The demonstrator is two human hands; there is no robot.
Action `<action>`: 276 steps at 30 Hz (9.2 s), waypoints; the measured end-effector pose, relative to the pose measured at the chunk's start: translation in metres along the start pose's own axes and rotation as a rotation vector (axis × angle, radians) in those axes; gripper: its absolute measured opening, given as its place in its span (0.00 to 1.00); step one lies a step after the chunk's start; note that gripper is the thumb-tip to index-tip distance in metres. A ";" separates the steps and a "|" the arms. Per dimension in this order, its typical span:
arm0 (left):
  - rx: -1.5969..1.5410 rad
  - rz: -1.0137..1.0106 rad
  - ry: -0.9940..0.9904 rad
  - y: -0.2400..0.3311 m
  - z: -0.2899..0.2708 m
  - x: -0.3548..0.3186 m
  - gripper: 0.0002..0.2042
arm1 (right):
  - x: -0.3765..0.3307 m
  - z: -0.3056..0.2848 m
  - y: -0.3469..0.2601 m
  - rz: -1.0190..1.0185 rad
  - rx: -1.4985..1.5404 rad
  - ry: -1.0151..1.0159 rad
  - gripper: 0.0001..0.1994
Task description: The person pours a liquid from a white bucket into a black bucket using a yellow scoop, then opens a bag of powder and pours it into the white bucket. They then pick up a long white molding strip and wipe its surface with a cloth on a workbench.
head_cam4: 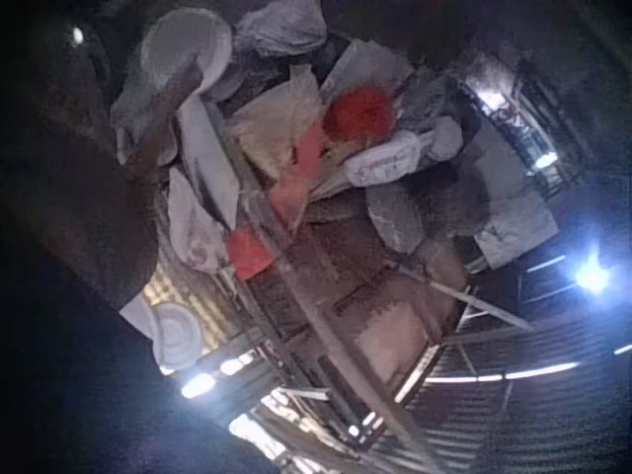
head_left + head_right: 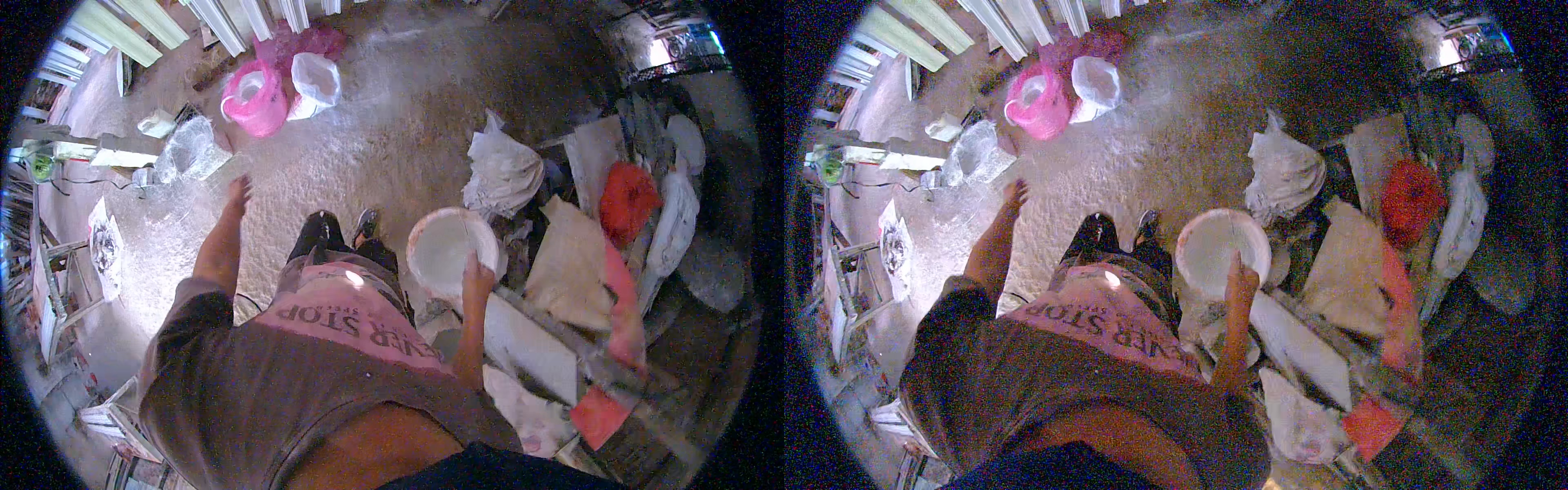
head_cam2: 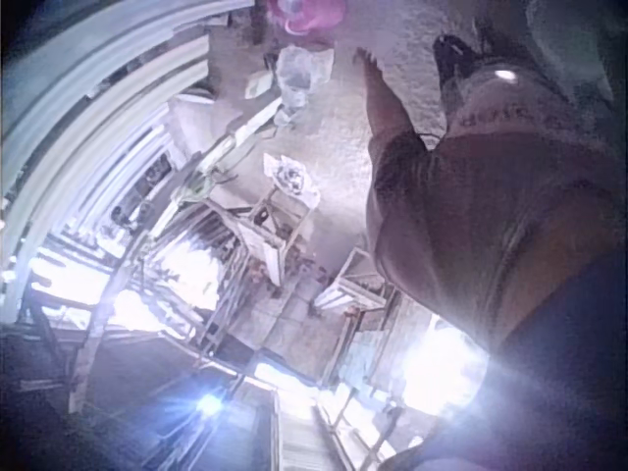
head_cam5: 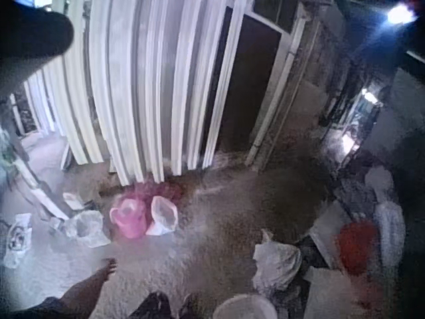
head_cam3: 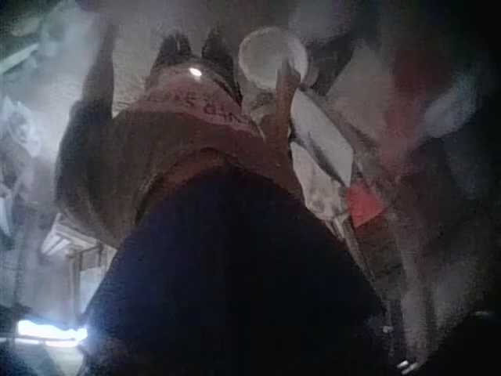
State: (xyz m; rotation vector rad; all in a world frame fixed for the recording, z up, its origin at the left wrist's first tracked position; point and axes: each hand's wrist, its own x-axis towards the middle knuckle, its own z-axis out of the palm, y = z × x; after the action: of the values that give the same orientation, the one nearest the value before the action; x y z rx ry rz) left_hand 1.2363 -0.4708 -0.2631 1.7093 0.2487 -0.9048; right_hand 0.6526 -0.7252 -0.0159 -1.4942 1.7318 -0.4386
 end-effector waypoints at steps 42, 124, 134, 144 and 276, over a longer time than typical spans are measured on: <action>-0.232 -0.732 0.365 -0.042 0.297 0.122 0.15 | 0.748 0.784 -0.159 0.785 0.386 -0.472 0.16; -0.954 -0.424 -0.304 0.114 0.494 0.189 0.19 | 0.713 0.613 -0.494 -0.520 -1.146 -1.312 0.41; -1.153 -0.540 -0.318 0.163 0.560 0.166 0.17 | 0.651 0.618 -0.354 -0.592 -1.156 -1.133 0.61; -1.140 -0.534 -0.265 0.152 0.617 0.175 0.11 | 0.604 0.565 -0.266 -0.624 -1.421 -0.945 0.55; -0.761 -0.564 -0.408 0.116 0.650 0.209 0.24 | 0.633 0.583 -0.412 -0.895 -1.568 -0.670 0.28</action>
State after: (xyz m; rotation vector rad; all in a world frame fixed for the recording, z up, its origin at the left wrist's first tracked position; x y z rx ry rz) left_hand 1.1617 -1.1512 -0.3684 0.7297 0.7164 -1.3270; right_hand 1.3661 -1.2890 -0.3053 -2.9349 0.5417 1.2081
